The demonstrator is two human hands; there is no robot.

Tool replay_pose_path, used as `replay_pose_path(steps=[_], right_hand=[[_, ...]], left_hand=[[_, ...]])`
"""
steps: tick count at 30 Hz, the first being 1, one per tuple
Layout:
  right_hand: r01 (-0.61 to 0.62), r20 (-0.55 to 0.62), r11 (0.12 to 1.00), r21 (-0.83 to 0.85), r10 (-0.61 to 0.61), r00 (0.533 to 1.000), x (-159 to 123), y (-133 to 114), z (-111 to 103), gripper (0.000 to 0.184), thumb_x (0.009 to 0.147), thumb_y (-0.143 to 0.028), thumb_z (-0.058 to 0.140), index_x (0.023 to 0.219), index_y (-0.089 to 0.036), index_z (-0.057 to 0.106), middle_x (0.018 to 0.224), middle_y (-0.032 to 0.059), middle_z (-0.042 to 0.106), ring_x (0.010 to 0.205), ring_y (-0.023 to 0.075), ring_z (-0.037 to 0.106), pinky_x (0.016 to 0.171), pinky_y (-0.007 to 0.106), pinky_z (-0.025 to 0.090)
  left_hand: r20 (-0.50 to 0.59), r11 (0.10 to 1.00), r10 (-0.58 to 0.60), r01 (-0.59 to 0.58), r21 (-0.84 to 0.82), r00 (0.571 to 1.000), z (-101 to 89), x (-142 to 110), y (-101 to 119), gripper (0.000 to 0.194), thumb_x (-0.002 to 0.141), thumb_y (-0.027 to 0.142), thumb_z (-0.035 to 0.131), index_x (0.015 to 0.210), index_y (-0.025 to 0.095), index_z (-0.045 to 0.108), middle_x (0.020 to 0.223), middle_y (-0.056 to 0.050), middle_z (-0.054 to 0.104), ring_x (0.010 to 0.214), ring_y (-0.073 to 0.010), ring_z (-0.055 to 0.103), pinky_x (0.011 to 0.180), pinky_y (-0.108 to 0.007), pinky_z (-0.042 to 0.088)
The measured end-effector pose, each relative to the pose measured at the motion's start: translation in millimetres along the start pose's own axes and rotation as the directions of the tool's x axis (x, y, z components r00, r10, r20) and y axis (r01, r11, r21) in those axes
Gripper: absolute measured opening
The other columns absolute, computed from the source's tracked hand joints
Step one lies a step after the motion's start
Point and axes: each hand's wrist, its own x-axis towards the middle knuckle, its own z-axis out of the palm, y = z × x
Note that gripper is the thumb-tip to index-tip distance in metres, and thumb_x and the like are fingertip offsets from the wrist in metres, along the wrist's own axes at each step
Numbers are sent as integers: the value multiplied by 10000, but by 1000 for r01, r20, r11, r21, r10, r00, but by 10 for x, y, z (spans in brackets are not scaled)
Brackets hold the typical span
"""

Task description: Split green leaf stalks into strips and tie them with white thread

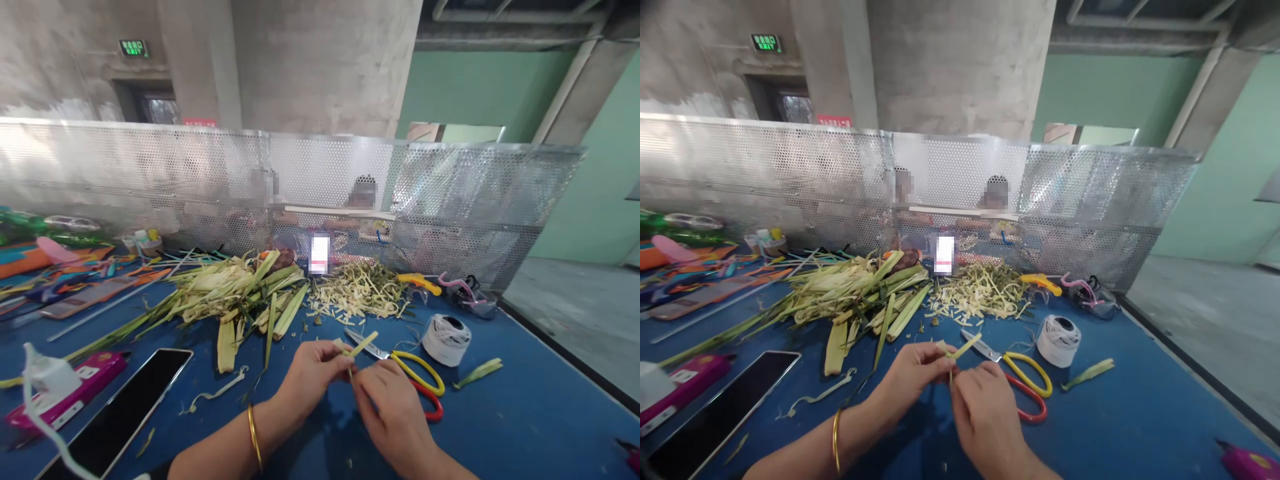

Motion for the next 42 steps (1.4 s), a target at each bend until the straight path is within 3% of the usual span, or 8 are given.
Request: replay_pose_path(steps=[3,12,15,18,22,34,38,42], right_hand=[[222,-26,953,-205,-233,972,56,68,28,296,864,-75,363,630,-176,514,530,5,516,489,141,436,574,315,328],[360,-121,833,-420,-445,887,-66,303,426,331,887,-151,437,564,-212,482,403,-37,433,382,120,378,576,311,348],[215,-268,918,-333,-311,912,-9,223,215,330,946,-278,350,736,-199,593,503,1,555,459,144,488,656,335,392],[38,-168,983,-181,-69,983,63,203,-21,306,936,-387,395,948,-189,629,719,51,654,624,179,581,672,332,405],[-165,17,977,135,164,986,42,240,-70,148,875,-269,537,753,-237,614,668,-7,629,632,154,566,607,271,402],[-182,-26,966,184,190,981,-42,171,49,170,842,-110,460,709,-206,504,674,-1,568,648,150,519,610,259,376],[-236,49,956,174,231,972,-36,156,42,160,845,-119,485,713,-203,518,692,4,575,669,154,520,627,267,376],[-476,157,832,285,450,879,53,255,-69,160,863,-237,504,719,-209,568,737,15,610,720,172,548,667,283,398]], left_hand=[[-2,999,-24,24,-32,1000,29,56,-27,424,476,431,797,761,128,716,607,0,625,599,-118,523,647,-256,423],[-56,961,-231,218,-170,971,-104,137,-212,546,344,456,860,776,154,719,590,-6,598,569,-125,511,584,-248,387],[-36,986,-164,163,-35,986,-111,133,-181,482,395,446,833,751,141,717,574,8,564,558,-112,463,598,-252,381],[87,980,-100,83,181,991,-71,92,-144,291,533,400,733,614,127,675,537,21,506,542,-98,399,569,-240,337],[203,945,-114,43,325,973,-18,18,-166,221,610,316,598,483,143,548,493,46,370,529,-85,310,519,-227,245],[256,918,-148,36,396,955,7,-55,-118,174,615,227,512,551,133,644,486,38,496,505,-87,402,513,-208,293],[227,919,-194,96,382,955,13,-44,-148,164,589,243,556,494,125,617,462,14,534,465,-90,428,498,-217,308],[159,957,-255,226,180,954,2,-39,-124,253,582,360,684,645,116,662,569,-21,621,523,-106,522,574,-227,400]])
